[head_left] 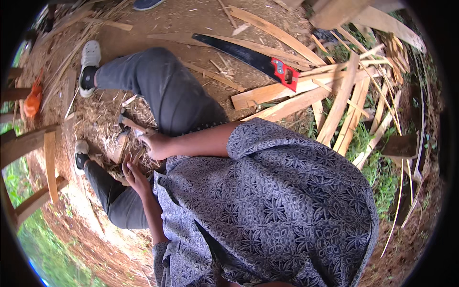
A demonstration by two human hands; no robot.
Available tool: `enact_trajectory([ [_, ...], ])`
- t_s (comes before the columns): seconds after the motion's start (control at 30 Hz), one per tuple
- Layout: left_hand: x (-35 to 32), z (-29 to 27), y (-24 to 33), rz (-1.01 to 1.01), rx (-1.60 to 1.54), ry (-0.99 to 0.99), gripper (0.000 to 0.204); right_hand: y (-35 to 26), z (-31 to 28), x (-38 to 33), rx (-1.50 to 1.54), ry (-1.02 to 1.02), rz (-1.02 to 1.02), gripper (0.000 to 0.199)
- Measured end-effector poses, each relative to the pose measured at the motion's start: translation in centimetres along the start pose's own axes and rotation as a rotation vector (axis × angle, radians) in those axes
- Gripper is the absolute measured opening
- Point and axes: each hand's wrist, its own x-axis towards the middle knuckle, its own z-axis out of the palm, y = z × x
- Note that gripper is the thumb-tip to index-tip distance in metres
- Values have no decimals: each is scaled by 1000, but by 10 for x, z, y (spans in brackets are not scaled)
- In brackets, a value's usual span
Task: The person sits on the ground and uses a knife to split thin wooden sticks into smaller strips. They hold the wood against a block and carefully shave off layers, creating a pile of wood shavings and finished strips.
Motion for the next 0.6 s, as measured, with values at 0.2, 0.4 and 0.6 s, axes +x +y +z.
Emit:
enact_trajectory([
  [0.2,-34,-28,40,274,459,-22,50,-13,27,-2,-507,40,-437,64],
  [0.4,-113,-39,44,100,752,129,73,-8,32,15,-355,-467,-326,32],
  [0.6,-244,-95,15,-114,707,791,55,-86,-2,17,-295,-499,311,56],
])
